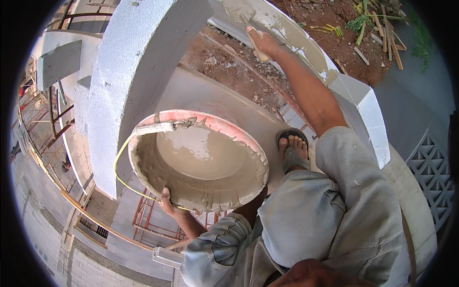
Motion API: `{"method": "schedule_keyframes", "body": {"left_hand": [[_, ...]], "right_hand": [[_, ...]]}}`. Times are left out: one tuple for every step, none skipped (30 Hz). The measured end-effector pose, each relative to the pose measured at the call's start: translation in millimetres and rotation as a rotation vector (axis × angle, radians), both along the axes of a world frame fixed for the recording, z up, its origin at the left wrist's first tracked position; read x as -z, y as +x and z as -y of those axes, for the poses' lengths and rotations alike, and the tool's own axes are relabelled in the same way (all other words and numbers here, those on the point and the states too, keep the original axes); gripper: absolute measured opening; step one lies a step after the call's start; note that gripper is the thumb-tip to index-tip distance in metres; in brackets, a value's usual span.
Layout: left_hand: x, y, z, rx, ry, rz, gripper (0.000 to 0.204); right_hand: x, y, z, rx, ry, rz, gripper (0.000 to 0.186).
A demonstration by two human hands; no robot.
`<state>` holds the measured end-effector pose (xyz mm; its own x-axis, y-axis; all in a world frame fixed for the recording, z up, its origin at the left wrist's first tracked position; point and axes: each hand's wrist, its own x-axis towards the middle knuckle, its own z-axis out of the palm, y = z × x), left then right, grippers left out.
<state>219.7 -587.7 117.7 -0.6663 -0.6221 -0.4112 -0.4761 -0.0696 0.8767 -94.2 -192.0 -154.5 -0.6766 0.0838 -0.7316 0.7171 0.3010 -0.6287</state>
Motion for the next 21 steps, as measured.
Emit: {"method": "schedule_keyframes", "body": {"left_hand": [[-4,6,-2,-0.080,0.045,-0.019,0.055],[-5,-3,-8,-0.132,0.127,-0.043,0.053],[-9,-6,-11,-0.193,0.189,-0.056,0.051],[-10,-9,-15,-0.191,0.172,-0.040,0.050],[-10,-15,-17,-0.180,0.159,-0.017,0.049],[-15,-18,-19,-0.171,0.133,0.010,0.047],[-20,-25,-27,-0.178,0.066,0.006,0.047],[-20,-26,-27,-0.146,0.041,0.001,0.047],[-19,-27,-24,-0.114,0.018,-0.004,0.047],[-21,-25,-20,-0.080,-0.011,-0.002,0.046],[-22,-26,-22,-0.077,-0.010,-0.022,0.049],[-27,-29,-26,-0.083,-0.014,-0.039,0.052],[-34,-32,-32,-0.093,-0.021,-0.046,0.055],[-45,-40,-43,-0.064,-0.023,-0.094,0.052],[-52,-45,-50,-0.046,-0.034,-0.131,0.050],[-41,-42,-40,0.030,-0.081,-0.072,0.038],[-47,-43,-37,0.290,-0.335,-0.124,0.033],[-48,-45,-35,0.517,-0.647,-0.211,0.031],[-51,-47,-37,0.680,-0.951,-0.338,0.030],[-54,-51,-40,0.746,-1.147,-0.284,0.031],[-62,-51,-41,0.772,-1.149,-0.257,0.035]], "right_hand": [[-19,32,4,0.059,-0.113,0.076,0.074],[-17,65,-20,0.039,-0.099,0.074,0.072],[-47,98,-23,0.083,-0.077,0.088,0.069],[-59,125,-45,-0.091,0.092,0.040,0.065],[-70,146,-70,-0.197,0.136,0.060,0.069],[-81,169,-87,-0.307,0.166,0.085,0.073],[-101,185,-98,-0.370,0.184,0.098,0.071],[-123,193,-108,-0.430,0.211,0.096,0.069],[-142,202,-116,-0.442,0.244,-0.049,0.066],[-159,214,-117,-0.451,0.269,-0.189,0.065],[-181,217,-114,-0.448,0.281,-0.199,0.065],[-208,214,-111,-0.453,0.288,-0.208,0.064],[-234,212,-109,-0.464,0.290,-0.208,0.064],[-253,210,-108,-0.496,0.340,-0.295,0.063],[-273,205,-105,-0.538,0.377,-0.379,0.062],[-303,198,-103,-0.558,0.410,-0.412,0.060],[-326,188,-95,-0.582,0.397,-0.451,0.058],[-348,177,-90,-0.671,0.369,-0.500,0.056],[-354,170,-88,-0.817,0.386,-0.768,0.057],[-379,155,-76,-0.978,0.473,-0.731,0.054],[-409,144,-51,-1.138,0.545,-0.683,0.051]]}}
